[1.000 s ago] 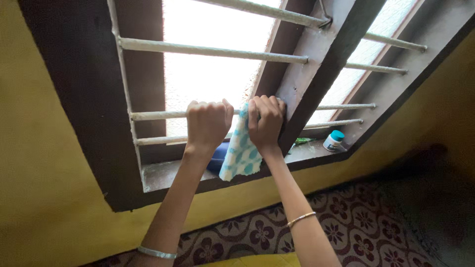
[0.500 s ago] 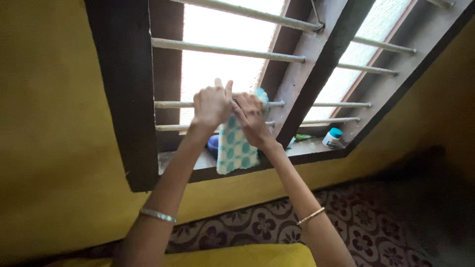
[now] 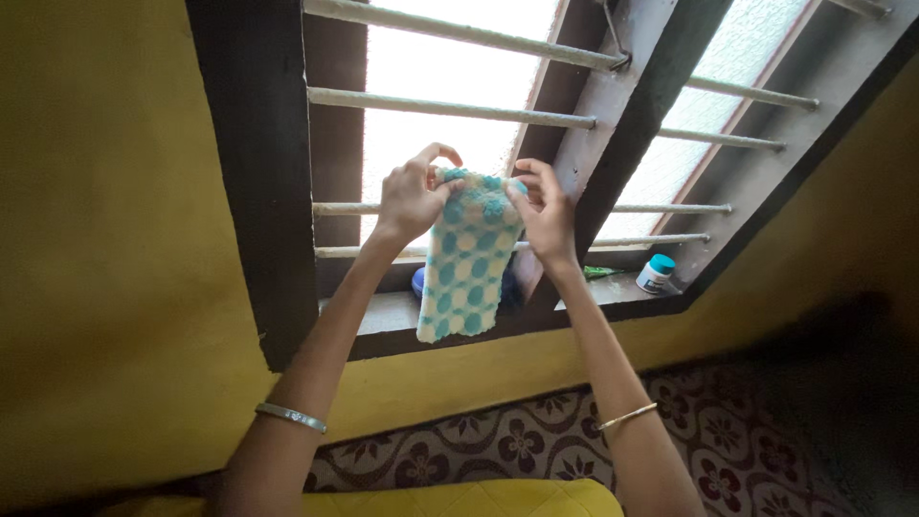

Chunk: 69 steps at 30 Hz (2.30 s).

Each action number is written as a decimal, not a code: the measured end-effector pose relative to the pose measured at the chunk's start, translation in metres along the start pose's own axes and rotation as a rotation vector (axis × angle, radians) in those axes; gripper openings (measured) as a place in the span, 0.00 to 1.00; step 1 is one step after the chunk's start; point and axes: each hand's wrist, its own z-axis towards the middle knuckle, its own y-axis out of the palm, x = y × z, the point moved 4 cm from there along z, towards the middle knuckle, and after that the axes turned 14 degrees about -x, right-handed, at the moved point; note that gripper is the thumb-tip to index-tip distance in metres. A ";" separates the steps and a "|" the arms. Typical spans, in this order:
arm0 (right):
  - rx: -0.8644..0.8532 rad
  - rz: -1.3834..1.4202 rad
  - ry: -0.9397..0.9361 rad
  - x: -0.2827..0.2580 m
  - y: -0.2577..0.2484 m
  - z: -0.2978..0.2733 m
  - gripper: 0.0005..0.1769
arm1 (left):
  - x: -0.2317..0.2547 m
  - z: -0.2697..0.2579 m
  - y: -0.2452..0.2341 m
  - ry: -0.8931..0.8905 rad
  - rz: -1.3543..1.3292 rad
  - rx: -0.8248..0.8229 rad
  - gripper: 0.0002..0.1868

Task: The person wipes the horizontal metal bars of a window with a patterned cloth. They repeatedly rub the bars back and forth, adjusting the cloth as needed, while a blue case and a small container remain on the windowsill.

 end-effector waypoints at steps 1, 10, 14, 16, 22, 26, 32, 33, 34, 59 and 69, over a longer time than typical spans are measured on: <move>-0.001 0.011 0.005 -0.002 0.000 0.001 0.20 | 0.001 -0.001 -0.002 0.039 -0.024 0.016 0.15; 0.003 -0.182 -0.210 -0.022 0.030 0.013 0.06 | 0.011 -0.025 0.019 0.313 0.635 0.593 0.25; 0.005 -0.176 -0.233 -0.016 0.020 0.026 0.04 | 0.019 -0.009 0.045 0.451 0.808 0.324 0.23; 0.101 -0.233 -0.314 -0.015 0.007 0.018 0.08 | 0.021 0.006 0.060 0.325 0.908 0.008 0.25; 0.197 -0.596 -0.300 0.000 0.027 -0.015 0.20 | 0.007 0.018 0.072 0.058 0.864 -0.403 0.28; 0.247 -0.504 -0.262 0.009 0.033 -0.009 0.21 | -0.009 0.048 0.063 0.050 0.617 -0.611 0.32; 0.226 -0.527 -0.341 0.002 0.033 -0.006 0.28 | -0.029 0.080 0.053 -0.092 0.119 -1.061 0.36; 0.230 -0.524 -0.348 0.001 0.034 -0.007 0.29 | -0.032 0.079 0.053 -0.072 0.061 -1.063 0.37; 0.234 -0.520 -0.356 0.000 0.034 -0.008 0.30 | -0.034 0.078 0.054 -0.058 0.059 -1.036 0.36; 0.021 -0.600 -0.208 -0.005 0.024 -0.013 0.35 | -0.029 -0.072 -0.021 0.164 1.071 0.175 0.13; 0.209 -0.537 -0.260 -0.005 0.032 -0.013 0.26 | -0.001 -0.043 -0.050 -0.394 0.612 -0.631 0.18</move>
